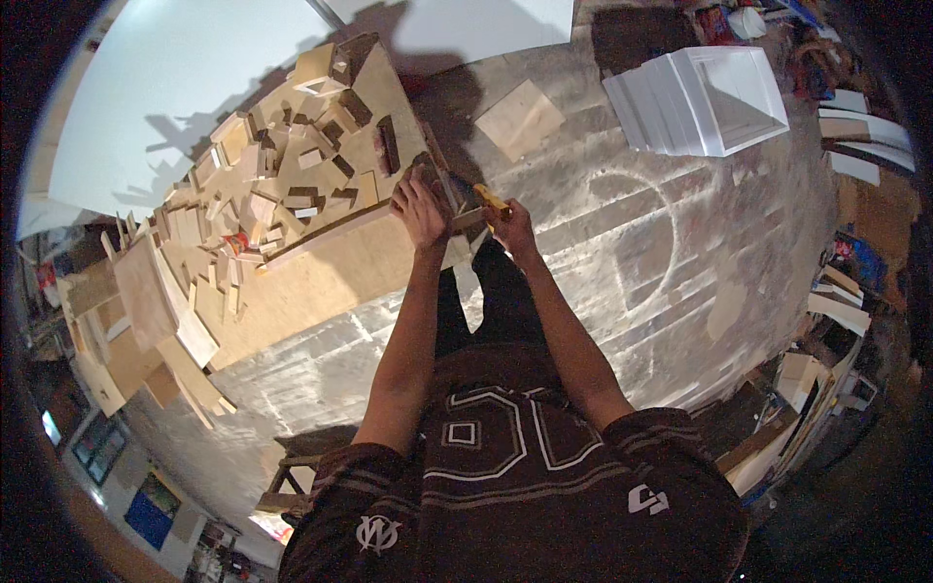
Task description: The person applies adhesive with a small spreader to wooden pieces, joins them together, and then uses a hand saw to cut a thin wooden board on the workshop floor.
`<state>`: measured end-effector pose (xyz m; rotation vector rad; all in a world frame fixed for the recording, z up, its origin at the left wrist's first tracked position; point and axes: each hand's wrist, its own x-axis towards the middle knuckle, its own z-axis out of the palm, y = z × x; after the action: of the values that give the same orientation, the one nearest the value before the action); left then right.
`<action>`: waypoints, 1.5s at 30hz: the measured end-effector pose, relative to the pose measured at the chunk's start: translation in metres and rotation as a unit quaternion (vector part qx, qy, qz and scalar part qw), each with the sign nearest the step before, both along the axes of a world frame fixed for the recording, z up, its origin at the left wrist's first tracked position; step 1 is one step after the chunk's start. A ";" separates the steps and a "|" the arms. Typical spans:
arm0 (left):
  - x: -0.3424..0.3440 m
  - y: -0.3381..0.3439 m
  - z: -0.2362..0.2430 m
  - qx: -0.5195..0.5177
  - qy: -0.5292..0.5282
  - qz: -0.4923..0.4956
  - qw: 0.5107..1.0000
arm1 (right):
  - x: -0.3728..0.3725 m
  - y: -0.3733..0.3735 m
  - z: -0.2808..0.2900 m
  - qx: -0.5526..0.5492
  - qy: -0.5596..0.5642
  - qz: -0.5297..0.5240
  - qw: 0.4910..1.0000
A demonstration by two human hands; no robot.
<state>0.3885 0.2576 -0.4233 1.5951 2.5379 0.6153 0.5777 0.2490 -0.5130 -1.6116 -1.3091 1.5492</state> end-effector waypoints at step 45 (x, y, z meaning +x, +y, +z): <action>-0.003 0.001 -0.013 -0.054 0.038 0.022 0.998 | -0.035 -0.039 0.315 -0.145 0.009 0.023 0.989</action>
<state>0.3853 0.2582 -0.4363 1.5585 2.6171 0.4213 0.5428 0.2096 -0.1984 -1.7439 -1.1602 1.8482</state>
